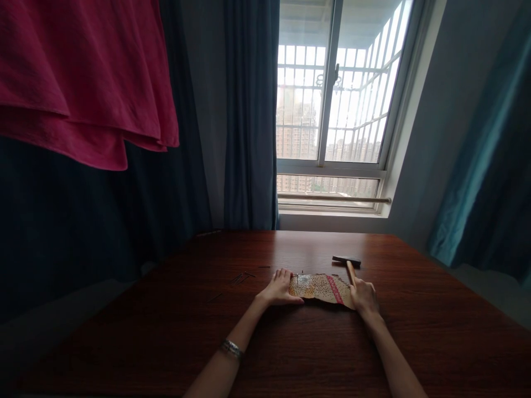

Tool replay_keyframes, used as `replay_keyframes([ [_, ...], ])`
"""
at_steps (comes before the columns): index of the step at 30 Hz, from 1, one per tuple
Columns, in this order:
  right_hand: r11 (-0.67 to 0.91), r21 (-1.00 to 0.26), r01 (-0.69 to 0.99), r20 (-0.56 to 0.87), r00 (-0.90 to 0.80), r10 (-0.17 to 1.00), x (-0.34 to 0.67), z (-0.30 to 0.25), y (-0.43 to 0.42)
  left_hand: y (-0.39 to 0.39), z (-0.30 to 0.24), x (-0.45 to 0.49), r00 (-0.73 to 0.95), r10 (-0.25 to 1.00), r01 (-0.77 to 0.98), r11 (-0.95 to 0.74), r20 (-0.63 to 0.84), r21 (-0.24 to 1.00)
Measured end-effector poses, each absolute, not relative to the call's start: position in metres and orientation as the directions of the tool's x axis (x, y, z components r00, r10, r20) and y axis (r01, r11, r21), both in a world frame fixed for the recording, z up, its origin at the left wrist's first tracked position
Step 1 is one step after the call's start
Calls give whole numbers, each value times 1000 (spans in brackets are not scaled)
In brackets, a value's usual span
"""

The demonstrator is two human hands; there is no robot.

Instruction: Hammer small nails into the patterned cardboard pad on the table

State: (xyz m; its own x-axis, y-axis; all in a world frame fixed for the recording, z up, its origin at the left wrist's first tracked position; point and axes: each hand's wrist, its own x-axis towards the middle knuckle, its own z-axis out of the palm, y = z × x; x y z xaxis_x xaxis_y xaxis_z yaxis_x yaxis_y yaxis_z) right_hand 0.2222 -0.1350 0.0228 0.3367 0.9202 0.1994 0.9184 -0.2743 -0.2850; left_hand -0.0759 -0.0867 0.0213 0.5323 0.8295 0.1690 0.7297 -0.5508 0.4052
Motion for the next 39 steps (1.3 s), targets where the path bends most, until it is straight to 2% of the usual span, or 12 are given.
replay_keyframes([
  [7,-242,-291,926,242,316,917,225,17,-136,-85,20,-76,537,828,733,-553,163,395],
  [11,-197,-446,873,242,330,912,243,7,-127,-85,22,-76,540,832,747,-542,123,385],
  [15,-165,-604,779,240,376,895,259,-2,-119,-85,21,-75,525,850,759,-492,46,426],
  [23,-174,-663,728,243,429,870,263,-7,-118,-93,37,-82,563,824,723,-456,-61,519],
  [26,-174,-671,721,231,426,875,262,-6,-118,-104,48,-97,565,825,680,-479,20,554],
  [29,-155,-669,727,222,395,891,262,-4,-120,-113,60,-120,481,859,705,-499,177,504],
  [33,-144,-669,729,224,383,896,261,-2,-123,-111,77,-166,372,881,765,-469,293,441],
  [36,-135,-667,733,223,368,903,260,0,-124,-106,88,-207,264,955,886,-296,138,356],
  [39,-137,-658,741,214,359,908,260,-1,-123,-107,94,-240,114,993,975,-105,-35,195],
])
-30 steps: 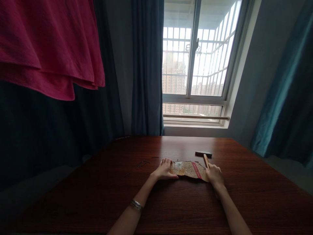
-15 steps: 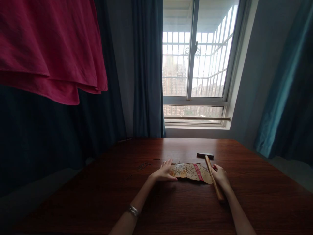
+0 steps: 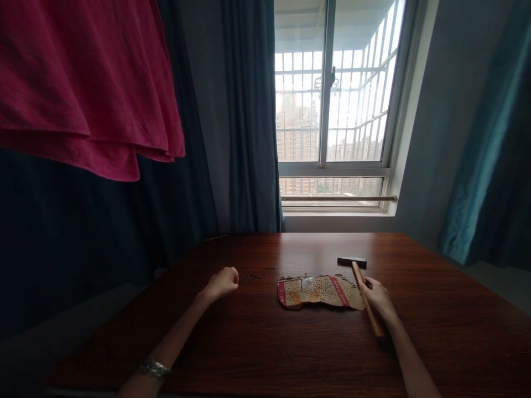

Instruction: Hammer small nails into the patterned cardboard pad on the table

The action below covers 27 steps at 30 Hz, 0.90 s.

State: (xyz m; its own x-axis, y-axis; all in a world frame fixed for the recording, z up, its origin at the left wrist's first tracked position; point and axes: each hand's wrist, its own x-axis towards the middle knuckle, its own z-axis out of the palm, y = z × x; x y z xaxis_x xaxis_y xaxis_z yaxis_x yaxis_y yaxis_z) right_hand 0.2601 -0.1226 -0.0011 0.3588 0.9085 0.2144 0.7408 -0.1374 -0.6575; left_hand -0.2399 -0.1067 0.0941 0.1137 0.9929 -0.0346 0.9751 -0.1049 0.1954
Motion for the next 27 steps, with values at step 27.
replay_keyframes([
  [27,-145,-634,760,234,367,900,258,-5,-124,-116,63,-285,48,996,997,-43,-80,65],
])
